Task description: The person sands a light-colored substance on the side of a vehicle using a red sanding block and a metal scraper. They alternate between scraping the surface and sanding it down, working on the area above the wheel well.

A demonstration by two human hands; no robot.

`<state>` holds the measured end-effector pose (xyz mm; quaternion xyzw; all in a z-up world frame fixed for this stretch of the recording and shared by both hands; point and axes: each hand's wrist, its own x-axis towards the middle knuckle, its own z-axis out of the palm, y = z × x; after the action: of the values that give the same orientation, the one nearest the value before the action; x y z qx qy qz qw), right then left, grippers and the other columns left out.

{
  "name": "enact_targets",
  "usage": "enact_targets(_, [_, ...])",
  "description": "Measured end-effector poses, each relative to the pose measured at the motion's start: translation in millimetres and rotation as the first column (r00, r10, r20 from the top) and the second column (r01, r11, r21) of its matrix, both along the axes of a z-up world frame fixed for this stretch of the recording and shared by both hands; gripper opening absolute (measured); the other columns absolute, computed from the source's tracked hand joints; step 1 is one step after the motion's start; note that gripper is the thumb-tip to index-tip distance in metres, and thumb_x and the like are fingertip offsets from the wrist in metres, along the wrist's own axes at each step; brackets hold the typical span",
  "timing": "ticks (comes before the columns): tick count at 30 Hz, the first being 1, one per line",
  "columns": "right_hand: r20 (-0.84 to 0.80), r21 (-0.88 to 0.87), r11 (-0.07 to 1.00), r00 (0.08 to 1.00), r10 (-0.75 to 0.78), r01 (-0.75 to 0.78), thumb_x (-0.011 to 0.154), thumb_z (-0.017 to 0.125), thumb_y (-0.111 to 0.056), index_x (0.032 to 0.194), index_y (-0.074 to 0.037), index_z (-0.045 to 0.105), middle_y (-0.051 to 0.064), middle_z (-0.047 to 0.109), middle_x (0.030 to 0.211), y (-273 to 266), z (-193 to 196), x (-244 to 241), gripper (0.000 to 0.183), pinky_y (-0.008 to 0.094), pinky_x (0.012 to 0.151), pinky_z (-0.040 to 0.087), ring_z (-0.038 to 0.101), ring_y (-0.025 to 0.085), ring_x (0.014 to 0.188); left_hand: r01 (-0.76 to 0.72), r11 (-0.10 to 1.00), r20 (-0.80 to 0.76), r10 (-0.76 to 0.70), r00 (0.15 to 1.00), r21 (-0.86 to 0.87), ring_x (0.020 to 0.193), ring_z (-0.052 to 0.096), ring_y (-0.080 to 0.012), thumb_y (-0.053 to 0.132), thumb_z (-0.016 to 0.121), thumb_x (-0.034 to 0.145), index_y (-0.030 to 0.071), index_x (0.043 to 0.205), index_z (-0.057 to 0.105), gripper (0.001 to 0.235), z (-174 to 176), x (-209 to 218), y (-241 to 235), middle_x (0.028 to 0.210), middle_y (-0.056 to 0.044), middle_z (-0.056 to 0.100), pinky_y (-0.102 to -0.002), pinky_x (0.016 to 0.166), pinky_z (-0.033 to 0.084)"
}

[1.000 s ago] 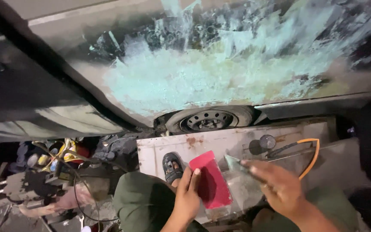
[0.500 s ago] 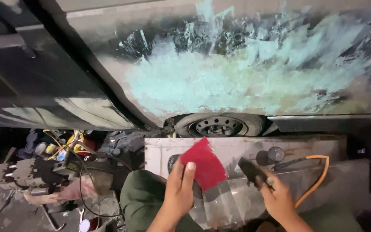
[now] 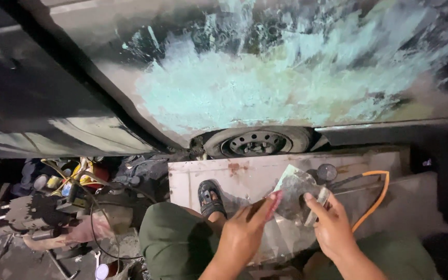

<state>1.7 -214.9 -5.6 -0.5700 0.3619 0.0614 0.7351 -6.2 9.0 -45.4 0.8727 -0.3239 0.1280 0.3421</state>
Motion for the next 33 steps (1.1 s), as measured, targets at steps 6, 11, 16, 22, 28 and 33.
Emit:
enact_targets(6, [0.153,0.221,0.974,0.985,-0.078,0.043,0.091,0.07,-0.019,0.169,-0.012,0.002,-0.002,0.042,0.084,-36,-50,-3,0.103,0.031,0.09,0.038,0.05,0.014,0.087,0.0,0.948,0.033,-0.011,0.999,0.319,0.07,0.061,-0.0327,0.006,0.065,0.096,0.016,0.149,0.055,0.055,2,4,21,0.098,-0.017,0.066,-0.047,0.044,0.048])
enact_targets(11, [0.351,-0.275,0.96,0.923,0.157,-0.059,0.098,0.068,-0.026,0.078,-0.016,0.031,-0.001,0.023,0.072,-49,-25,1,0.043,0.037,0.06,0.022,0.026,0.014,0.06,0.039,0.97,0.179,-0.084,0.98,0.239,0.115,0.064,-0.0405,0.005,0.058,0.098,0.018,0.135,0.061,0.04,-10,4,42,0.132,-0.019,0.063,-0.05,0.08,0.052])
enact_targets(16, [0.168,-0.406,0.89,0.94,0.298,-0.209,0.092,0.063,-0.025,0.149,-0.01,0.052,0.005,0.056,0.121,-49,13,23,0.06,0.044,0.092,0.041,0.054,0.022,0.112,0.134,0.946,0.305,-0.226,0.925,0.294,0.133,0.059,-0.0339,0.016,0.065,0.107,0.022,0.151,0.05,0.047,42,2,49,0.144,-0.014,0.06,-0.046,0.096,0.053])
enact_targets(22, [0.248,-0.568,0.757,0.811,0.53,-0.322,0.086,0.071,-0.028,0.132,-0.013,0.068,0.002,0.072,0.122,-49,18,45,0.049,0.041,0.093,0.049,0.067,0.02,0.113,0.212,0.95,0.515,-0.304,0.801,0.23,0.117,0.067,-0.0277,0.017,0.071,0.105,0.013,0.132,0.066,0.028,82,3,44,0.124,-0.011,0.069,-0.051,0.104,0.058])
enact_targets(28, [0.248,-0.645,0.676,0.739,0.626,-0.356,0.087,0.073,-0.031,0.122,-0.014,0.066,-0.001,0.066,0.112,-49,9,73,0.04,0.041,0.086,0.047,0.061,0.015,0.104,0.203,0.936,0.535,-0.334,0.776,0.288,0.124,0.067,-0.0285,0.022,0.074,0.107,0.014,0.14,0.062,0.036,86,-3,46,0.133,-0.01,0.068,-0.051,0.104,0.059])
enact_targets(33, [0.214,-0.555,0.724,0.77,0.601,-0.41,0.086,0.074,-0.025,0.123,-0.011,0.065,0.0,0.064,0.119,-49,18,73,0.04,0.04,0.085,0.047,0.059,0.015,0.109,0.188,0.943,0.556,-0.316,0.769,0.275,0.121,0.069,-0.0272,0.018,0.066,0.108,0.014,0.138,0.065,0.03,92,-2,43,0.131,-0.009,0.07,-0.049,0.104,0.061])
